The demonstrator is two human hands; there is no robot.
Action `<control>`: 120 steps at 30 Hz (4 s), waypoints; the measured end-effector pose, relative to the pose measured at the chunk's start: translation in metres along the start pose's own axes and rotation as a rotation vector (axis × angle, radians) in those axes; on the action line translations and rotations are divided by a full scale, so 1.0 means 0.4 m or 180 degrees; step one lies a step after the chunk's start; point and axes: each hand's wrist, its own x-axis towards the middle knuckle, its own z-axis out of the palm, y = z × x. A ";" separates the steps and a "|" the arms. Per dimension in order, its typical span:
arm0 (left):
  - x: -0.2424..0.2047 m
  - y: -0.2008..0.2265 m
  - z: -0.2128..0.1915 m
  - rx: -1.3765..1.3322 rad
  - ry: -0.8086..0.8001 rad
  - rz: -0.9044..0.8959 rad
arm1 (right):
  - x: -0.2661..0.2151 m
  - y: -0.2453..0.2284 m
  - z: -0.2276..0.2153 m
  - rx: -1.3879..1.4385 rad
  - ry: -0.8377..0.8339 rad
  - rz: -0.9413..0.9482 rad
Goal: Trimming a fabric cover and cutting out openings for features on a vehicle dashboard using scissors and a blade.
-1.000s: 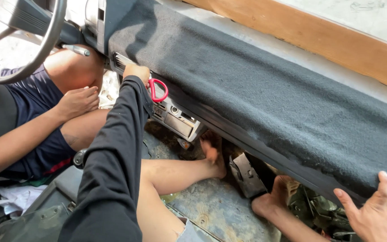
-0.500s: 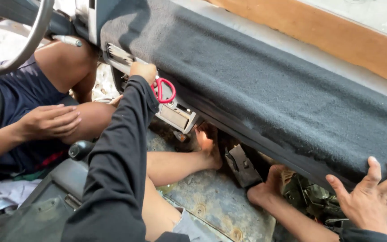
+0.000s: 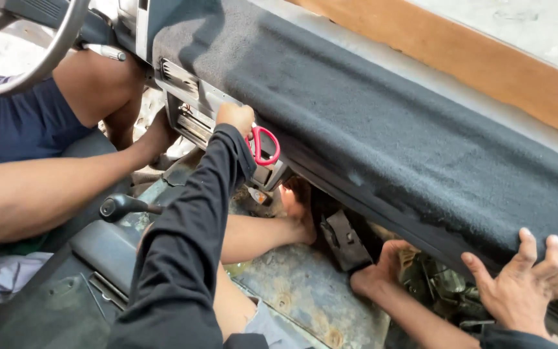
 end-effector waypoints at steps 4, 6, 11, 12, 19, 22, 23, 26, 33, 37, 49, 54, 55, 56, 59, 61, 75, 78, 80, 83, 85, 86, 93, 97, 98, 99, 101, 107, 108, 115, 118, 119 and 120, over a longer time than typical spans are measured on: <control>0.061 -0.037 0.056 0.0316 0.0247 0.0251 | 0.000 -0.035 -0.035 0.0456 -0.0436 0.0313; -0.052 0.063 -0.011 0.0122 0.0032 -0.0007 | 0.002 -0.034 -0.018 0.0505 -0.0346 0.0402; -0.025 -0.021 0.039 0.0457 0.0020 0.0343 | -0.002 -0.035 -0.030 0.0574 -0.0321 0.0399; -0.048 -0.036 0.052 0.0403 -0.0014 0.0325 | -0.003 -0.035 -0.033 0.0576 -0.0380 0.0396; -0.021 0.007 0.063 0.0283 -0.0195 0.0338 | 0.005 -0.037 -0.032 0.0575 -0.0513 0.0574; -0.087 -0.008 0.058 -0.0009 -0.0330 0.0440 | -0.013 -0.017 -0.009 0.0412 -0.0276 0.0365; -0.134 0.037 0.025 -0.0009 -0.0340 0.0432 | -0.011 -0.011 -0.004 0.0406 -0.0288 0.0365; -0.224 0.108 -0.042 -0.0716 -0.0562 -0.0327 | -0.030 -0.018 -0.007 0.0286 -0.0204 0.0269; -0.283 0.070 -0.010 -0.0673 -0.0409 -0.0261 | -0.020 0.007 -0.028 0.0363 -0.0694 0.0518; -0.392 0.085 -0.058 -0.0714 -0.0510 -0.0447 | 0.022 -0.006 -0.054 0.0389 -0.1375 0.1183; -0.266 -0.097 0.135 -0.0424 -0.0405 -0.0406 | 0.445 -0.502 0.136 0.1693 -0.0273 -0.0539; -0.340 -0.016 0.047 -0.0180 -0.0453 -0.0345 | 0.569 -0.728 0.291 0.1438 -0.0124 -0.0904; -0.338 -0.008 0.050 -0.0191 -0.0471 -0.0314 | 0.586 -0.764 0.311 0.1256 -0.0048 -0.0952; -0.337 0.001 0.053 -0.0219 -0.0458 -0.0328 | 0.586 -0.775 0.316 0.1251 -0.0048 -0.0987; -0.332 0.031 0.057 -0.0222 -0.0433 -0.0348 | 0.588 -0.799 0.327 0.0968 0.0241 -0.0932; -0.339 0.051 0.056 -0.0294 -0.0407 -0.0344 | 0.582 -0.796 0.324 0.0879 0.0349 -0.0931; -0.359 0.152 -0.058 -0.0039 -0.0705 -0.0357 | 0.643 -0.730 0.325 0.1388 -0.0594 -0.1374; -0.350 0.160 -0.031 -0.0021 -0.0765 -0.0326 | 0.645 -0.723 0.328 0.1408 -0.0711 -0.1378; -0.315 0.155 0.002 -0.0082 -0.0725 -0.0343 | 0.652 -0.715 0.327 0.1400 -0.0761 -0.1338; -0.318 0.140 0.008 -0.0249 -0.0637 -0.0273 | 0.651 -0.699 0.315 0.1563 -0.0920 -0.1405; -0.358 0.137 -0.006 -0.0138 -0.0871 -0.0369 | 0.642 -0.686 0.318 0.1746 -0.1145 -0.1328; -0.353 0.156 -0.022 -0.0134 -0.0870 -0.0346 | 0.649 -0.688 0.316 0.1742 -0.1125 -0.1316; -0.391 0.176 -0.051 -0.0048 -0.0929 -0.0242 | 0.637 -0.679 0.303 0.1795 -0.1137 -0.1383; -0.354 0.174 -0.032 -0.0021 -0.0932 -0.0115 | 0.645 -0.662 0.326 0.1877 -0.1139 -0.1512; -0.371 0.154 -0.026 0.0002 -0.0969 -0.0147 | 0.620 -0.650 0.318 0.1887 -0.1187 -0.1487; -0.370 0.156 -0.025 -0.0042 -0.0998 -0.0155 | 0.629 -0.638 0.310 0.1854 -0.1220 -0.1479; -0.379 0.169 -0.023 -0.0086 -0.1015 -0.0099 | 0.642 -0.616 0.281 0.1805 -0.1193 -0.1453; -0.380 0.137 0.051 -0.0307 -0.0937 -0.0213 | 0.585 -0.586 0.258 0.1502 -0.0964 -0.0914; -0.393 0.129 0.047 -0.0382 -0.0968 -0.0264 | 0.576 -0.588 0.265 0.1539 -0.0971 -0.0917; -0.378 0.150 0.111 -0.0400 -0.1053 -0.0208 | 0.583 -0.567 0.288 0.1607 -0.0911 -0.0933; -0.398 0.124 0.067 -0.0261 -0.1137 -0.0094 | 0.550 -0.570 0.272 0.1497 -0.0875 -0.0913; -0.424 0.126 0.033 -0.0259 -0.1133 -0.0077 | 0.541 -0.572 0.266 0.1496 -0.0858 -0.0907; -0.447 0.130 0.001 -0.0157 -0.1225 -0.0124 | 0.537 -0.573 0.263 0.1475 -0.0867 -0.0874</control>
